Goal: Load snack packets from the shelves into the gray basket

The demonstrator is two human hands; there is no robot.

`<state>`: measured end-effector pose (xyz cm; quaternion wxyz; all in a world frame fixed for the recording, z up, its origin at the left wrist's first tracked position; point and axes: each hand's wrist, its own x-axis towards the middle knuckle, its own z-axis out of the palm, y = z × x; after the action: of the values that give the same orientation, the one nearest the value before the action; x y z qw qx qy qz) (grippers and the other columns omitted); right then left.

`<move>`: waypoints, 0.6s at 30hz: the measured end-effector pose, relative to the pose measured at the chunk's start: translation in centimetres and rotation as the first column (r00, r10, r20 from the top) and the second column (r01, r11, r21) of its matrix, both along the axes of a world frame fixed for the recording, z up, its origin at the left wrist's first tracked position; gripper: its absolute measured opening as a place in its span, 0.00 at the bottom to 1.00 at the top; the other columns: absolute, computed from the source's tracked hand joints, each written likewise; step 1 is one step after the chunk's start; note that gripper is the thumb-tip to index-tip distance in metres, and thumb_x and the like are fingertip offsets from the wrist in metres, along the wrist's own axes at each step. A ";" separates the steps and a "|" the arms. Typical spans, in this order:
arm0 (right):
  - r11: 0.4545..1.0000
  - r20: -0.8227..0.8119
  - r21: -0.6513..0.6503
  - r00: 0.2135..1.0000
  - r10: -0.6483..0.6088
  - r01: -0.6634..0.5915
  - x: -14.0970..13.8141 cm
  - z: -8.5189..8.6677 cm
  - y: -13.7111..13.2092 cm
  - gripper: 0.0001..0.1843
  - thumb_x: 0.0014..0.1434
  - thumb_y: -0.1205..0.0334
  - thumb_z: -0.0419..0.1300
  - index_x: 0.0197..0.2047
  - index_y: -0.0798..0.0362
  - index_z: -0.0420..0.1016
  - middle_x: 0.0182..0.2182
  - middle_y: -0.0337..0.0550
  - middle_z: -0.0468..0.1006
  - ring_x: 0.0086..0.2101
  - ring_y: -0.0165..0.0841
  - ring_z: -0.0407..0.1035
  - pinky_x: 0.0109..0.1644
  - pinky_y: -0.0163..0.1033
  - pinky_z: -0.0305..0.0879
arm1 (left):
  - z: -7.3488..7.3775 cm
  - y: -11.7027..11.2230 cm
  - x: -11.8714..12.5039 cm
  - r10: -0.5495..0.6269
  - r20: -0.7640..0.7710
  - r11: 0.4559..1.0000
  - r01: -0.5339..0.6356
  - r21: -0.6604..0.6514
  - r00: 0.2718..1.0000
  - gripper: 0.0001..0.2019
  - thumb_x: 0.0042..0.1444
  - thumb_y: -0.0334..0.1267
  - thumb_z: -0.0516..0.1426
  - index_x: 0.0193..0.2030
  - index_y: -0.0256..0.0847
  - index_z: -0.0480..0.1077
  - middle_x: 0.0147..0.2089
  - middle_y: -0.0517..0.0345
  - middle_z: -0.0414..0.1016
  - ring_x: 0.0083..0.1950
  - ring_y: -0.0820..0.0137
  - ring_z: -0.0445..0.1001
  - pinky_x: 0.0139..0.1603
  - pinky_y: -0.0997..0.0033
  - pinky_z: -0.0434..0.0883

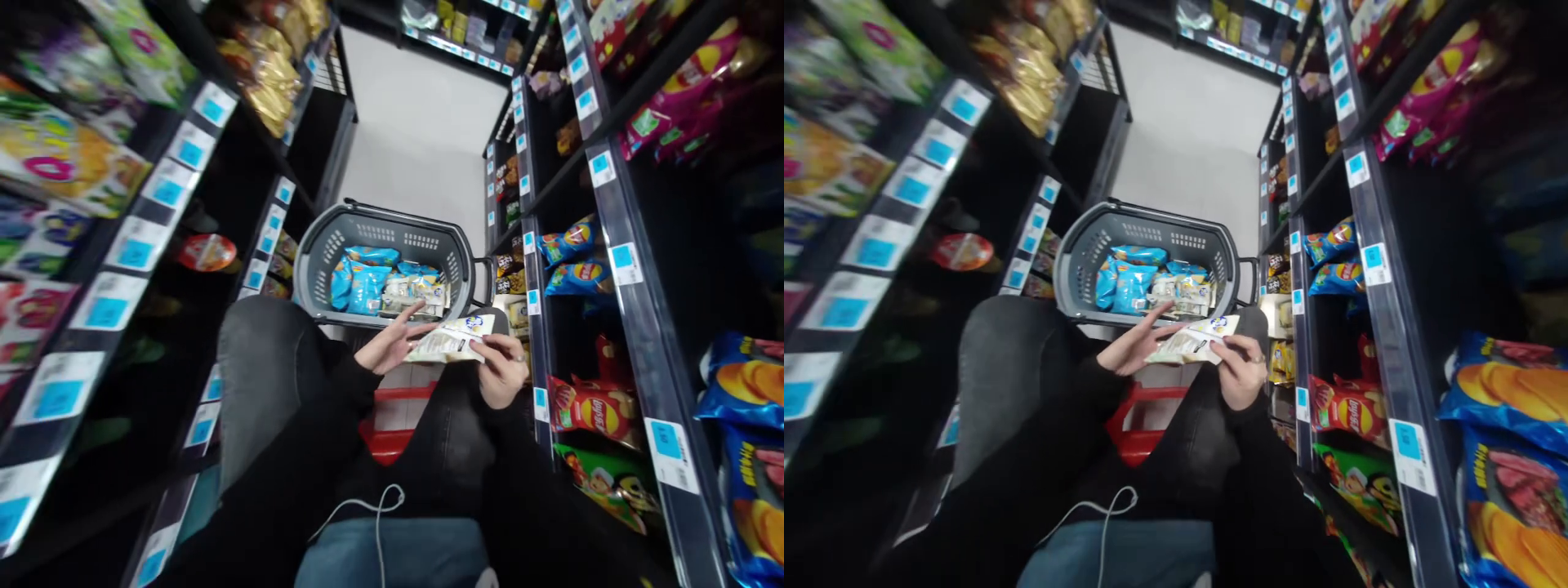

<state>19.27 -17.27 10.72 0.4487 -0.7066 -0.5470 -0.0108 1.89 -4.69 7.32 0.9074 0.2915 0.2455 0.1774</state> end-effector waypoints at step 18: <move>0.951 -0.742 -0.057 0.651 0.163 -0.304 -1.5 -4.1 2.2 0.21 0.47 0.55 0.63 0.44 0.53 0.70 0.44 0.46 0.74 0.43 0.36 0.68 0.50 0.43 0.63 | -1.2 0.8 -0.9 0.274 -0.207 0.875 -0.154 0.460 0.939 0.18 0.29 0.33 0.66 0.33 0.37 0.75 0.38 0.55 0.75 0.44 0.63 0.70 0.49 0.63 0.65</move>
<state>17.81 -15.07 6.61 0.5620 -0.6122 -0.4085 0.3775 1.04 -3.90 6.13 0.7521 0.4793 0.3496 0.2872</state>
